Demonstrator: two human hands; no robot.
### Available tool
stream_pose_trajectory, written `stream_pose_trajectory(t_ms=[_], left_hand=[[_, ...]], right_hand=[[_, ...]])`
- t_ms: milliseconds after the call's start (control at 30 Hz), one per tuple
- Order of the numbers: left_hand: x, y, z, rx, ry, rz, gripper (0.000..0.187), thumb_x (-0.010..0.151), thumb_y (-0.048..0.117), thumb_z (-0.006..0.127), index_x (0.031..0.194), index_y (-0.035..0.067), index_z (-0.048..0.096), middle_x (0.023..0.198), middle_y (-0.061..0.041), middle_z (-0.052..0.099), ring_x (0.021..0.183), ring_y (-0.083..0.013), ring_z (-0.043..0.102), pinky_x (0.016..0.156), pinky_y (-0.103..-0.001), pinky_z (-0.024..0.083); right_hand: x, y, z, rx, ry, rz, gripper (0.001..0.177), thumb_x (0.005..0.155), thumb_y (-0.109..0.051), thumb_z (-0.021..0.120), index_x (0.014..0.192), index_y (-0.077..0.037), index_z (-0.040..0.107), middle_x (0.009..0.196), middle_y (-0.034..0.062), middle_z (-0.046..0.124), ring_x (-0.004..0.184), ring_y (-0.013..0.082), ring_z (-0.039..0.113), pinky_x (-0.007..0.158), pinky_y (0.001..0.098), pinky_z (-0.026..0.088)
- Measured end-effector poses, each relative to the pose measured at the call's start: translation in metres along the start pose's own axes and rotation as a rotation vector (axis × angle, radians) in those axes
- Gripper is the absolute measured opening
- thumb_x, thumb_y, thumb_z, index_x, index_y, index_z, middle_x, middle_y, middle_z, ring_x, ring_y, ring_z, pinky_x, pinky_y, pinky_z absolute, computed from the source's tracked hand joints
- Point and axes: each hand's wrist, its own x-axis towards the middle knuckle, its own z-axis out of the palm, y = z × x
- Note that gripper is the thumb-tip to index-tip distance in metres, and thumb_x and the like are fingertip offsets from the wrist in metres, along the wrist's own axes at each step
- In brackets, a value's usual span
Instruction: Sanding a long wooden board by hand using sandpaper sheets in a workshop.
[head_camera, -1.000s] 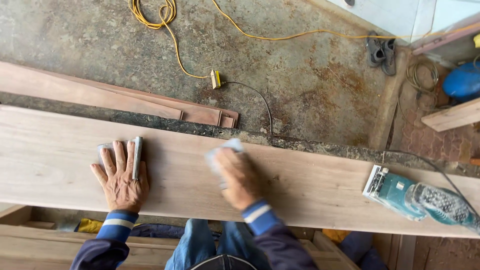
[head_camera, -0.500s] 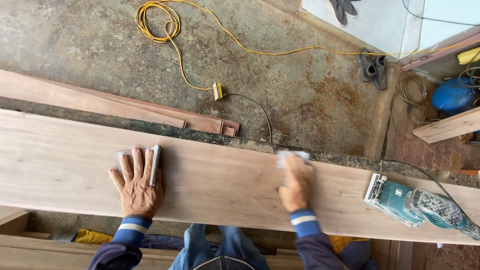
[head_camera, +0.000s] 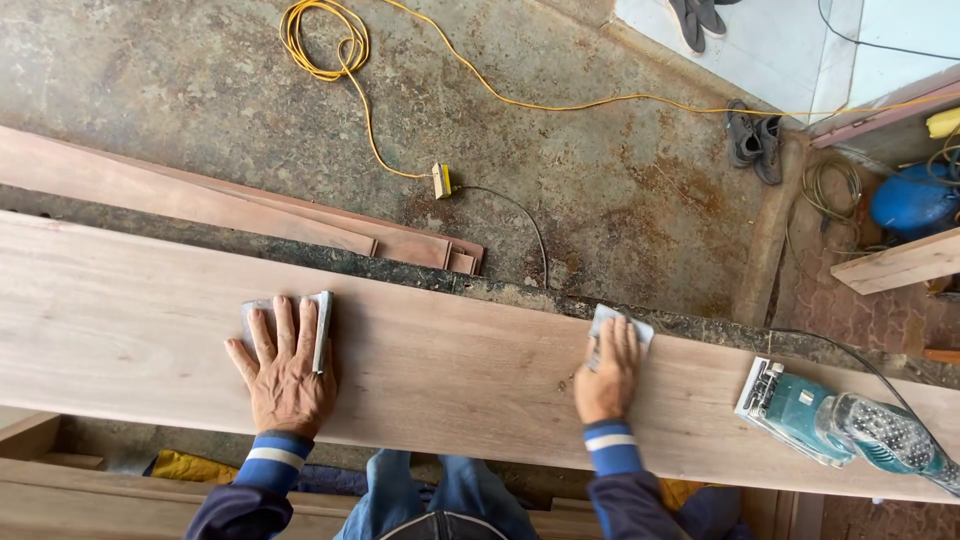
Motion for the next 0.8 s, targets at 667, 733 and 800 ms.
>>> stream_pose_trajectory(t_ms=[667,733,800], left_hand=[[0.003,0.001,0.0,0.02,-0.02,0.003,0.082,0.083,0.029,0.054,0.161,0.023,0.029,0.169,-0.015,0.024,0.155,-0.046,0.014,0.119,-0.074,0.005],[0.003,0.004,-0.002,0.063,-0.062,-0.032,0.08,0.085,0.03,0.055,0.161,0.025,0.029,0.169,-0.014,0.024,0.156,-0.0447,0.014,0.12,-0.073,0.004],[0.001,0.004,-0.002,0.033,-0.04,-0.033,0.078,0.088,0.03,0.054,0.161,0.025,0.029,0.169,-0.014,0.024,0.157,-0.0449,0.014,0.12,-0.073,0.004]], right_hand=[[0.0,-0.013,0.0,-0.026,-0.112,-0.122,0.06,0.082,0.005,0.058,0.141,-0.007,0.059,0.152,0.0166,0.054,0.146,0.0353,0.042,0.121,0.0505,0.032],[0.001,0.025,0.001,-0.104,-0.043,-0.015,0.054,0.091,0.002,0.058,0.144,-0.007,0.057,0.153,0.0158,0.052,0.148,0.0349,0.042,0.125,0.0485,0.033],[0.002,-0.022,0.014,-0.03,0.035,-0.012,0.053,0.093,0.0,0.06,0.146,-0.005,0.053,0.154,0.0174,0.049,0.147,0.0359,0.042,0.125,0.0494,0.031]])
